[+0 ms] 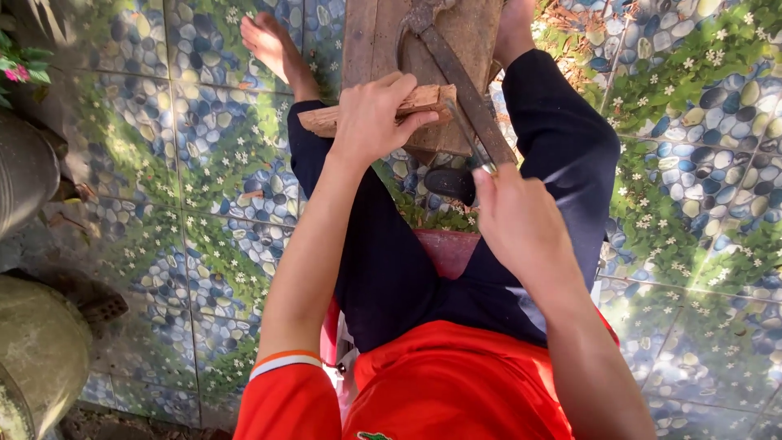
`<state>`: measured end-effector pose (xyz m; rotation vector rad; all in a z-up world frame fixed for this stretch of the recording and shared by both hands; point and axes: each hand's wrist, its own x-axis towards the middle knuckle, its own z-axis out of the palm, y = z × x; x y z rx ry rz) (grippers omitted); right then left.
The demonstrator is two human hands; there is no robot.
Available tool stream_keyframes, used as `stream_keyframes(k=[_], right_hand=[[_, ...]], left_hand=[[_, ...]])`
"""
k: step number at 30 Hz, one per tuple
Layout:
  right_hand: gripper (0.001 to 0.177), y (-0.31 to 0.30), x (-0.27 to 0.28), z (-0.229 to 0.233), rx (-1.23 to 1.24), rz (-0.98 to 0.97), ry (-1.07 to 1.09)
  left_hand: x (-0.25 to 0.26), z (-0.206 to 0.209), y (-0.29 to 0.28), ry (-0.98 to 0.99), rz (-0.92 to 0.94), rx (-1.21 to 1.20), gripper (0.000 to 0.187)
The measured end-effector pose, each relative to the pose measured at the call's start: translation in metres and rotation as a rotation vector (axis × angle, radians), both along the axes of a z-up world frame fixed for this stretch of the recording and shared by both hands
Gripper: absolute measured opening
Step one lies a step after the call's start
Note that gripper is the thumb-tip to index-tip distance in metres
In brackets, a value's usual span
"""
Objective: Carving and whittling a piece of wood using a knife and hammer on a floor-based workstation.
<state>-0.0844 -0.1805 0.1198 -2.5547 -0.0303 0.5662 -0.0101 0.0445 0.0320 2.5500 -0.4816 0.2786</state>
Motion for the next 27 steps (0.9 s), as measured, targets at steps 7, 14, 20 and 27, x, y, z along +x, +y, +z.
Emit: stream_keyframes(k=[7,14,20,27], right_hand=[[0.039,0.016,0.002,-0.03,-0.089,0.049,-0.079],[0.04,0.005,0.006,-0.061,-0.153,0.071,-0.234],[0.046,0.0,0.024,-0.062,-0.32,0.188,-0.214],[0.046,0.005,0.048,-0.048,-0.655,0.33,-0.712]], left_hand=[[-0.002,0.002,-0.002,0.05,0.007,-0.015,0.04],[0.006,-0.006,-0.004,0.039,0.036,0.027,0.038],[0.006,-0.004,-0.004,-0.009,0.061,0.01,0.039],[0.011,-0.008,-0.002,-0.045,0.064,0.009,0.041]])
